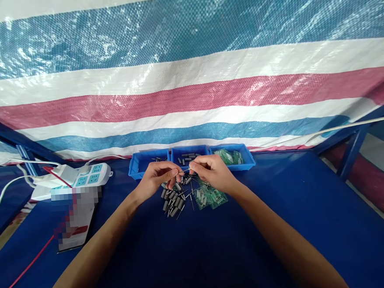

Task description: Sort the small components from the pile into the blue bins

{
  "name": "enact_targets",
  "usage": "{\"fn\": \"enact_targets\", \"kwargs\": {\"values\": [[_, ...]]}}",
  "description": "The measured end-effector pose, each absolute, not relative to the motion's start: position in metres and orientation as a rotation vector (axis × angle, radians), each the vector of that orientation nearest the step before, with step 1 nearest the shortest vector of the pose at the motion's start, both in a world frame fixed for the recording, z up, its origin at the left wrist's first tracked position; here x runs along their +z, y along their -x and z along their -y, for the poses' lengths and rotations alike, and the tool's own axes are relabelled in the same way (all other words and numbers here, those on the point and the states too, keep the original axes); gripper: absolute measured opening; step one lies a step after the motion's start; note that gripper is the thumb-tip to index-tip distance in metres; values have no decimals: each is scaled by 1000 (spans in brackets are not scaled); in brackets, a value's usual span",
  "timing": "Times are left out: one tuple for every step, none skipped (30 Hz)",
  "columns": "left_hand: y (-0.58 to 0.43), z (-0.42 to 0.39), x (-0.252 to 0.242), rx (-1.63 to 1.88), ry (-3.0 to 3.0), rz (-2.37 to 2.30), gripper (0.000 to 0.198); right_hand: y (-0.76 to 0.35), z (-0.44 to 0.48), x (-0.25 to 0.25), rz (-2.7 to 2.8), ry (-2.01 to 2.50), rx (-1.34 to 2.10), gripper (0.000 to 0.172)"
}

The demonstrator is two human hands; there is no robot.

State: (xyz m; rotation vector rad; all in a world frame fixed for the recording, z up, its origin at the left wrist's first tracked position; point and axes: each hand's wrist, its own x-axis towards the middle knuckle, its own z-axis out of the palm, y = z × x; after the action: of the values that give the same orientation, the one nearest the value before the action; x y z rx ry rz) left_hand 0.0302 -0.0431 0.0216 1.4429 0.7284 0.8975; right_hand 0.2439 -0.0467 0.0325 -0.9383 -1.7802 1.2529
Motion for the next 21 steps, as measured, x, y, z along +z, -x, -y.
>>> {"fn": "enact_targets", "kwargs": {"values": [[-30, 43, 21, 897, -1445, -728, 22, -244, 47, 32, 1783, 945, 1242, 38], [-30, 43, 21, 896, -1447, -730, 22, -244, 47, 32, 1784, 951, 1234, 38], [-30, 42, 20, 894, -1448, -734, 22, -243, 47, 32, 1784, 957, 1226, 38], [-30, 42, 20, 893, -1450, -739, 23, -243, 47, 32, 1781, 961, 1223, 38], [-30, 42, 20, 892, -1452, -741, 23, -243, 47, 33, 1776, 963, 1222, 38], [-30, 43, 20, 891, -1455, -742, 23, -243, 47, 33, 1770, 964, 1223, 38], [-30, 43, 21, 894, -1458, -742, 23, -243, 48, 33, 1763, 963, 1226, 38], [-30, 43, 21, 895, -1461, -740, 23, -243, 48, 34, 1756, 962, 1229, 38], [-31, 43, 21, 896, -1464, -737, 23, -243, 48, 34, 1750, 962, 1231, 38], [-31, 43, 21, 896, -1467, -734, 23, -243, 48, 34, 1745, 961, 1233, 38], [-31, 43, 21, 898, -1464, -728, 22, -243, 48, 34, 1739, 960, 1234, 38], [-31, 43, 21, 904, -1457, -718, 21, -243, 48, 34, 1731, 958, 1236, 37], [-31, 43, 21, 913, -1445, -704, 20, -242, 48, 34, 1719, 956, 1236, 37], [-31, 43, 20, 924, -1431, -690, 19, -242, 48, 33, 1706, 955, 1235, 37], [-32, 43, 20, 936, -1416, -679, 18, -242, 47, 32, 1694, 956, 1231, 36], [-32, 43, 20, 946, -1403, -672, 18, -242, 47, 31, 1683, 961, 1223, 36], [-32, 43, 20, 955, -1396, -671, 19, -242, 46, 30, 1674, 969, 1211, 36], [-32, 43, 20, 961, -1395, -675, 20, -242, 46, 29, 1666, 979, 1197, 36], [-33, 43, 19, 967, -1399, -686, 21, -241, 45, 28, 1660, 989, 1183, 36], [-34, 43, 19, 975, -1408, -708, 21, -241, 45, 27, 1657, 998, 1169, 37], [-34, 43, 18, 985, -1422, -736, 21, -241, 45, 26, 1658, 1007, 1155, 37]]}}
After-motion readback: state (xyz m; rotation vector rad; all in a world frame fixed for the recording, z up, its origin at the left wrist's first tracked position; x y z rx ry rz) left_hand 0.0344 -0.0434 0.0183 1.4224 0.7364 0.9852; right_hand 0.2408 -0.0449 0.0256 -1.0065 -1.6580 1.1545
